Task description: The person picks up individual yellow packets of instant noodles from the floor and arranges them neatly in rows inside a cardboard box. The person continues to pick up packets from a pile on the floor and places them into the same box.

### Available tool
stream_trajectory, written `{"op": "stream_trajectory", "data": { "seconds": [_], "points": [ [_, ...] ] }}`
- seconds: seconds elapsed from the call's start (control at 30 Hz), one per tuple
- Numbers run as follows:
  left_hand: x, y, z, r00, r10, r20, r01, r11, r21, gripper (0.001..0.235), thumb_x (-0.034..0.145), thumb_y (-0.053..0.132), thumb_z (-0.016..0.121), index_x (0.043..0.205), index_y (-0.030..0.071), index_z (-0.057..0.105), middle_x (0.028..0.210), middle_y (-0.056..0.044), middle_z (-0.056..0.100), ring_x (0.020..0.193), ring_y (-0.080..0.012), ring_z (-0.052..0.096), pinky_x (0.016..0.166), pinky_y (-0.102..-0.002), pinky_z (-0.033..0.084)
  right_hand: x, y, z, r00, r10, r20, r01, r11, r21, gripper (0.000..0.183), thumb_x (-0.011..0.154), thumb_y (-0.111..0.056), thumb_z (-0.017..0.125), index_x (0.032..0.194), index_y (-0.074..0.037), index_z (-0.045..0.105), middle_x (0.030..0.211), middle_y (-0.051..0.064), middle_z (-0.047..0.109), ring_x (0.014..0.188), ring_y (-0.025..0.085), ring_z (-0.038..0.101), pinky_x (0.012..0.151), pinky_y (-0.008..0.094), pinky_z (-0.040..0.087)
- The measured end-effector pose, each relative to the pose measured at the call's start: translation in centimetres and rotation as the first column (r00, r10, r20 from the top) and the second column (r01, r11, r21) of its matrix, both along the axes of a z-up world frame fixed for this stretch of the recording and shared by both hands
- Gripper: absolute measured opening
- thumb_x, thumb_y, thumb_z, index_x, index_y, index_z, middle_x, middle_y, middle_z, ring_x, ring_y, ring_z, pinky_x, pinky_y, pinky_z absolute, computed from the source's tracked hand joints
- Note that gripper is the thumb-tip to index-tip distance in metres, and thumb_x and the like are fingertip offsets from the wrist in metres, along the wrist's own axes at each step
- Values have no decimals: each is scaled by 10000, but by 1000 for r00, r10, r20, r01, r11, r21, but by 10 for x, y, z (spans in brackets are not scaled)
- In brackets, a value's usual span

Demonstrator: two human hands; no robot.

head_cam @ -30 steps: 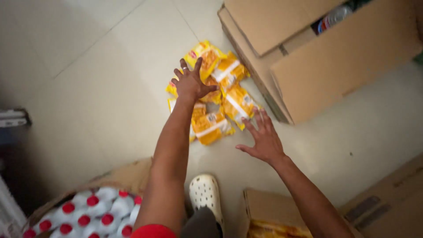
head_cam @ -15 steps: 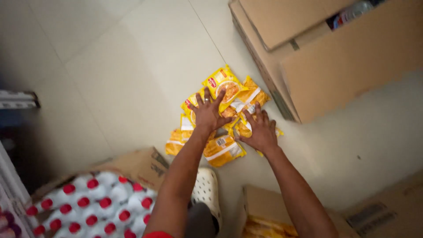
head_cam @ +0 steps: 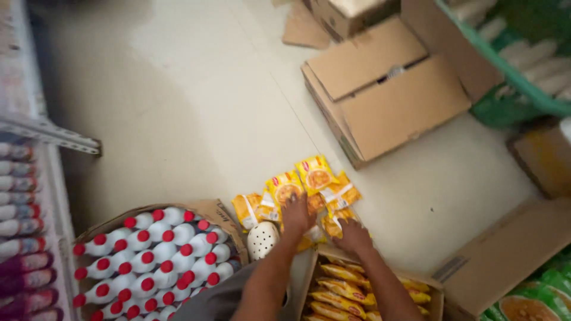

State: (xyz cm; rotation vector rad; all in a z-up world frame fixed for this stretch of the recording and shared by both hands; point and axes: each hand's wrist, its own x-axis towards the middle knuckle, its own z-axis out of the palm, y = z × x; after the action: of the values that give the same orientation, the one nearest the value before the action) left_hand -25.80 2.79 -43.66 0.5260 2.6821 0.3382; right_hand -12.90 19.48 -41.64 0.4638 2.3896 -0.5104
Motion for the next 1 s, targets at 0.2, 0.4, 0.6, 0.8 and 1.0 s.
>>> {"op": "stream_trajectory", "data": {
  "seconds": [0.2,0.4,0.6,0.8,1.0],
  "points": [
    [58,-43,44,961,204,188,-209,978,6,822,779,356,797,1481,157,417,1513,-259,424,1366,-434,438,1071,-551,442,2,-38,-53,957,-219,-190,137,920,-368,782,790,-473,755,1416,-54,545,1403,205,611,1295,331,599,1100,397,474],
    [63,-79,-17,969,135,205,-97,978,-185,765,820,308,757,1471,111,409,1353,-189,576,1268,-377,539,989,-564,462,-8,-53,-78,971,-233,57,233,862,-449,807,804,-432,739,1477,-55,502,1430,185,612,1315,301,610,1116,379,474],
    [60,-84,8,914,283,292,-220,948,-230,569,816,357,789,1286,123,569,1250,-172,648,1229,-364,584,1015,-526,457,-14,-57,-77,972,-125,199,219,792,-571,864,850,-347,674,1604,-67,358,1283,303,720,1194,367,669,1025,399,533],
    [67,-65,-36,915,206,347,-241,968,62,466,842,370,752,1201,101,625,1165,-218,694,1103,-414,662,909,-522,542,-11,-69,-124,949,-257,-181,45,682,-730,985,844,-157,802,1584,-24,166,1421,130,544,1240,189,574,1022,321,467],
    [64,-38,75,977,32,213,-72,981,181,543,792,462,816,1176,119,641,1129,-201,701,1091,-400,657,895,-516,536,0,-54,-6,672,-682,288,590,259,-764,704,911,-195,608,1557,-138,333,1211,212,646,1031,277,665,955,471,556]
  ]
}}
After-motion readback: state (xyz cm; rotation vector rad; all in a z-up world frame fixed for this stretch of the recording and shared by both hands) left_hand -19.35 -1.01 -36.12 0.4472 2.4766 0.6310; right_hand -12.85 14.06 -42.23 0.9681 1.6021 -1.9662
